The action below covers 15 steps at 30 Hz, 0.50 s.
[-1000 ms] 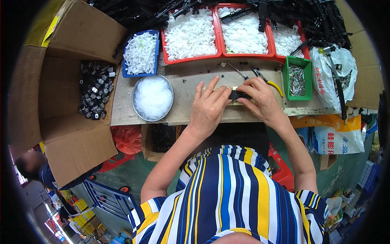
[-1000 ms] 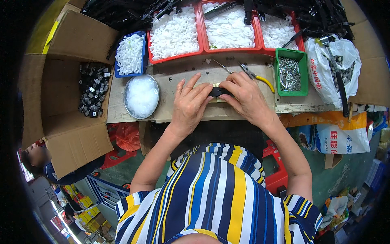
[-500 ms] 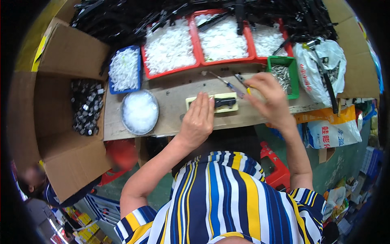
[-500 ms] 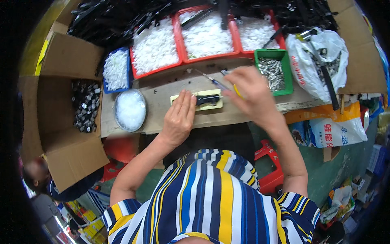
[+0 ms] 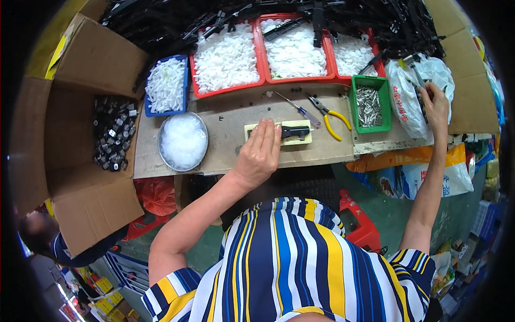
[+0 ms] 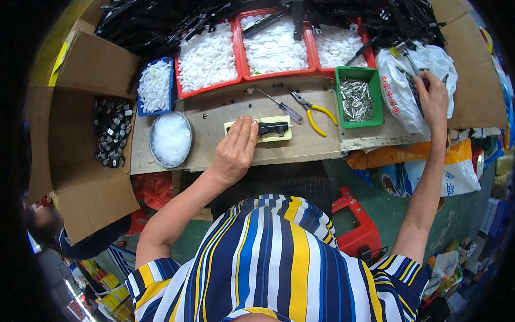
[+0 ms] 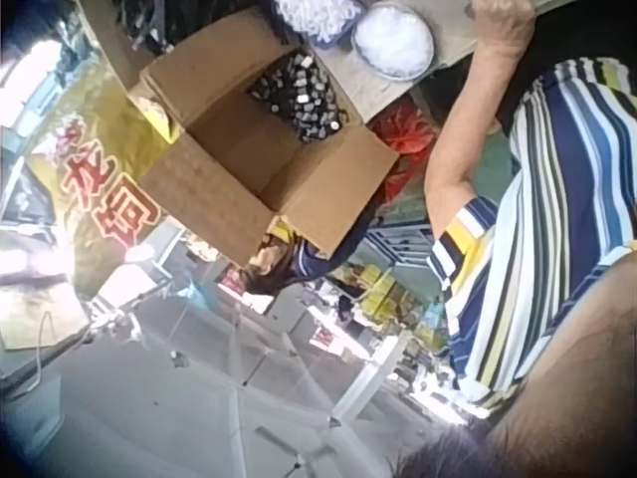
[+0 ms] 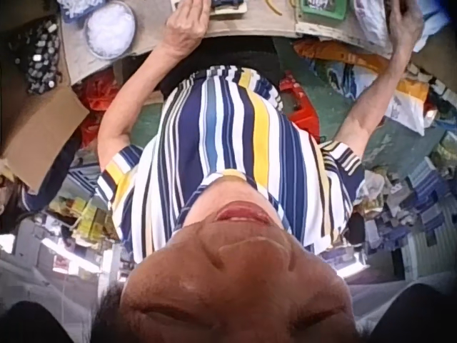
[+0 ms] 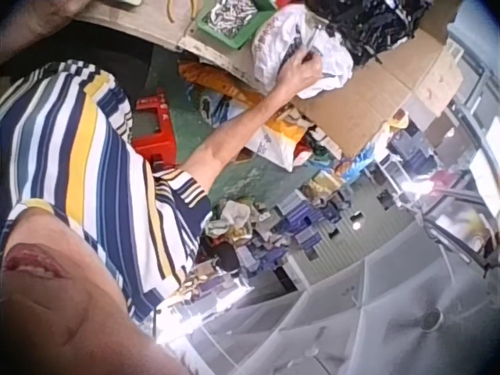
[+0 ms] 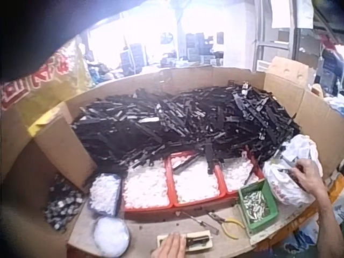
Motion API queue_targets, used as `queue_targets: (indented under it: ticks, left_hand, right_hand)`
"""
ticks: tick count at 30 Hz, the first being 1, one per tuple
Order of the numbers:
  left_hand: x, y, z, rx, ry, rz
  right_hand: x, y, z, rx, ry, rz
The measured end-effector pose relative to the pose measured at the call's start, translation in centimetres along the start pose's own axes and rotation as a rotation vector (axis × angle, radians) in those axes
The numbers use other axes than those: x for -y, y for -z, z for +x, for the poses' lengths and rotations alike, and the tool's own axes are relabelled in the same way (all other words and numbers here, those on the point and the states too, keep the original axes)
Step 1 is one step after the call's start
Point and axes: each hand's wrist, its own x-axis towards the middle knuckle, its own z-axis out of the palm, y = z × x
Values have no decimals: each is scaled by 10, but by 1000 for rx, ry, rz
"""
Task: The person assembles small lock mechanisms at a workbench. They repeatedly pick up black lock bodies and white plastic components, insert pins, and use pliers and a screwdriver to secure parts. Finished assemblies are placed into a white bag on the right side of the table.
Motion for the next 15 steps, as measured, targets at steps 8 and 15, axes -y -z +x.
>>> queue_targets:
  ticks: [8, 15]
  left_hand:
    - [3, -5, -3, -46, -3, 21]
    - [2, -8, -1, -67, -31, 24]
  right_hand:
    - [135, 18, -90, 213, 182, 452]
    - [186, -34, -138, 398, 571, 321]
